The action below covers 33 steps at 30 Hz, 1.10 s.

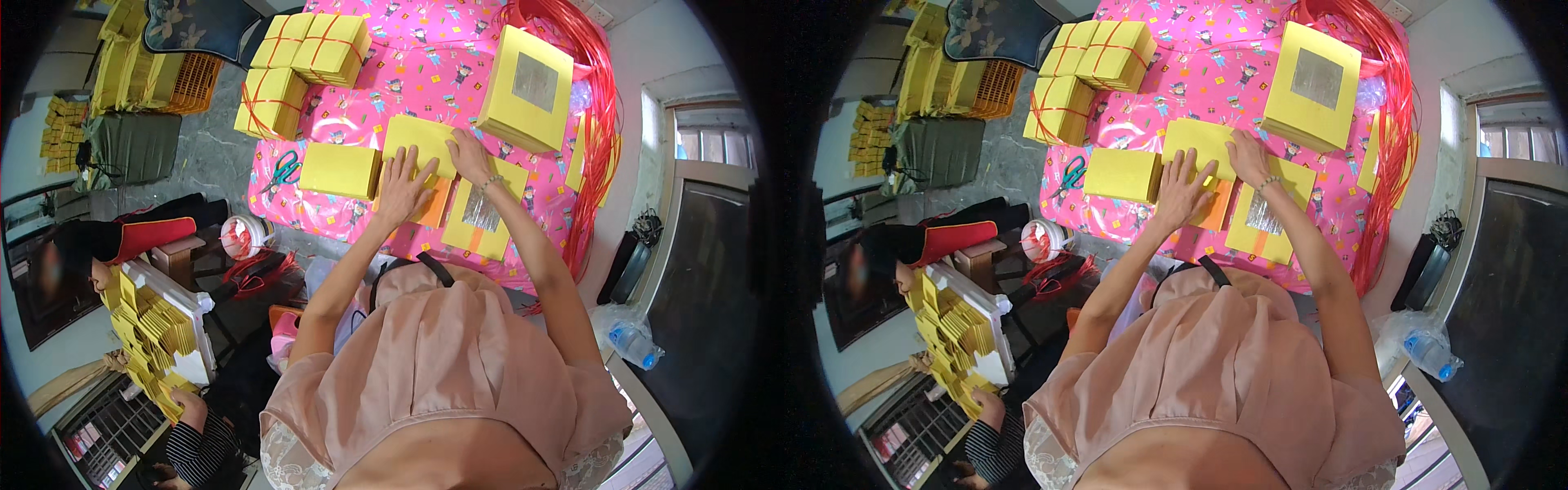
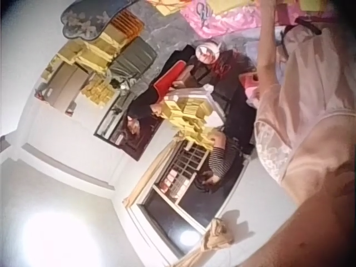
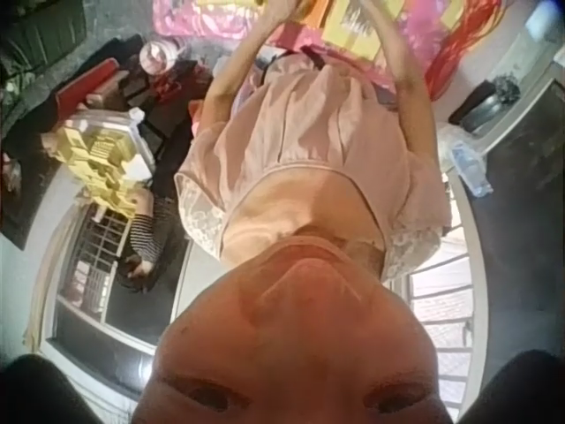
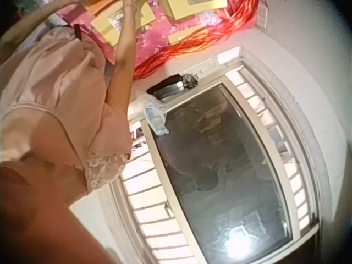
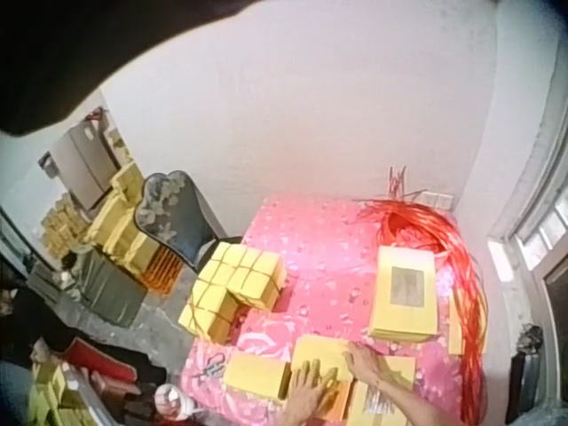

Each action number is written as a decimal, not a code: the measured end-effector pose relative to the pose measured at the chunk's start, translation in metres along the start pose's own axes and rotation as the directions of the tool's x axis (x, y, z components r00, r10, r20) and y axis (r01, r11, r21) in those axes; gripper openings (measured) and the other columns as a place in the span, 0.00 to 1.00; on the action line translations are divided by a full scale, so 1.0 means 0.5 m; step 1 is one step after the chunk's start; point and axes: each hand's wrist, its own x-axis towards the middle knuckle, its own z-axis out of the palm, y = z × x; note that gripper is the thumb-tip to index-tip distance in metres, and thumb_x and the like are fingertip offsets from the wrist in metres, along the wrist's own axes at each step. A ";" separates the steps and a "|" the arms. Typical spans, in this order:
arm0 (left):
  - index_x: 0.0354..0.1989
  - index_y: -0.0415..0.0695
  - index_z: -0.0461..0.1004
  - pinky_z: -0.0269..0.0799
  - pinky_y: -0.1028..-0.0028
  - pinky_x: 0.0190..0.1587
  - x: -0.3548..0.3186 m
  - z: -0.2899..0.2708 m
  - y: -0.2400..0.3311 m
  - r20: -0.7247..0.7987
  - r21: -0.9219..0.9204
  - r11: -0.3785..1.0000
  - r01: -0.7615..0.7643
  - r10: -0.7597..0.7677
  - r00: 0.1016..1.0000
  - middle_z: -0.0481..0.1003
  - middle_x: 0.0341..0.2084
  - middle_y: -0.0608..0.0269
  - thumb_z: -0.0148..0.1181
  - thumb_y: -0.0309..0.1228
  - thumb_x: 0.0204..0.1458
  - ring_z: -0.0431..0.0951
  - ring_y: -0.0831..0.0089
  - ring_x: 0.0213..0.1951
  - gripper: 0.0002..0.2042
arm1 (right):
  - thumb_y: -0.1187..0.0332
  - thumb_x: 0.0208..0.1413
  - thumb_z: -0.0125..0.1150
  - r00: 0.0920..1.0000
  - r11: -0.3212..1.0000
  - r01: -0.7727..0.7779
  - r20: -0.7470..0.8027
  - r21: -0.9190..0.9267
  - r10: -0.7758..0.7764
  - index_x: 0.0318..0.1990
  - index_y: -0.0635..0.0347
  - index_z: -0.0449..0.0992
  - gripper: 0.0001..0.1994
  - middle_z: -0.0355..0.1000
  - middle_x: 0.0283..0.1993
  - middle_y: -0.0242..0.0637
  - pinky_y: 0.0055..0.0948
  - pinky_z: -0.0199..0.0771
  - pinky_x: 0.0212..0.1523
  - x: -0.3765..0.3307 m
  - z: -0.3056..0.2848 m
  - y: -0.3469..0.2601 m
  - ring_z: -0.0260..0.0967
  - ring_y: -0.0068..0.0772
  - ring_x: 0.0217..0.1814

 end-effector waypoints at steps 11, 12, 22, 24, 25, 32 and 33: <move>0.70 0.63 0.53 0.42 0.45 0.68 0.019 0.041 -0.031 0.069 -0.024 0.999 0.024 -0.022 0.997 0.45 0.70 0.45 0.58 0.46 0.53 0.44 0.43 0.70 0.35 | 0.64 0.53 0.62 0.992 0.966 0.090 -0.067 -0.243 -0.109 0.47 0.63 0.71 0.17 0.70 0.46 0.46 0.46 0.63 0.54 0.057 0.011 -0.029 0.66 0.48 0.52; 0.70 0.63 0.53 0.42 0.45 0.68 0.021 0.041 -0.032 0.069 -0.024 0.999 0.022 -0.020 0.997 0.45 0.70 0.45 0.58 0.46 0.53 0.44 0.43 0.70 0.35 | 0.63 0.54 0.61 0.992 0.965 0.106 -0.037 -0.240 -0.119 0.48 0.62 0.71 0.17 0.71 0.46 0.45 0.46 0.62 0.55 0.062 0.015 -0.031 0.66 0.47 0.52; 0.70 0.62 0.53 0.41 0.43 0.67 0.028 0.048 -0.044 0.102 -0.054 0.998 0.015 -0.010 0.995 0.47 0.70 0.45 0.56 0.46 0.54 0.44 0.42 0.70 0.34 | 0.64 0.54 0.60 0.993 0.978 0.111 -0.014 -0.177 -0.115 0.49 0.59 0.72 0.16 0.72 0.47 0.43 0.45 0.61 0.55 0.071 0.045 -0.021 0.67 0.45 0.52; 0.70 0.62 0.52 0.40 0.43 0.67 0.027 0.049 -0.047 0.111 -0.056 0.998 0.016 -0.009 0.994 0.46 0.70 0.45 0.55 0.47 0.55 0.43 0.42 0.70 0.33 | 0.64 0.54 0.60 0.994 0.981 0.103 -0.006 -0.163 -0.106 0.48 0.59 0.72 0.16 0.72 0.47 0.43 0.46 0.61 0.55 0.071 0.046 -0.022 0.67 0.46 0.53; 0.70 0.62 0.53 0.40 0.43 0.67 0.028 0.049 -0.048 0.110 -0.062 0.998 0.010 -0.003 0.994 0.46 0.70 0.45 0.55 0.47 0.55 0.43 0.41 0.70 0.33 | 0.65 0.54 0.60 0.995 0.984 0.095 0.001 -0.149 -0.096 0.48 0.58 0.72 0.15 0.71 0.47 0.43 0.46 0.61 0.55 0.071 0.047 -0.021 0.67 0.46 0.53; 0.70 0.61 0.53 0.41 0.42 0.67 0.027 0.055 -0.051 0.120 -0.057 0.998 0.006 0.001 0.993 0.46 0.70 0.45 0.53 0.49 0.56 0.44 0.40 0.69 0.33 | 0.65 0.54 0.60 0.997 0.980 0.080 -0.002 -0.180 -0.081 0.48 0.58 0.72 0.15 0.71 0.47 0.43 0.47 0.60 0.55 0.071 0.052 -0.026 0.67 0.46 0.53; 0.70 0.61 0.53 0.41 0.42 0.67 0.026 0.056 -0.051 0.121 -0.057 0.998 0.007 0.000 0.993 0.46 0.70 0.45 0.53 0.49 0.56 0.44 0.40 0.69 0.33 | 0.65 0.54 0.60 0.997 0.983 0.074 0.007 -0.168 -0.074 0.48 0.58 0.72 0.15 0.71 0.47 0.43 0.47 0.60 0.55 0.070 0.053 -0.026 0.67 0.47 0.53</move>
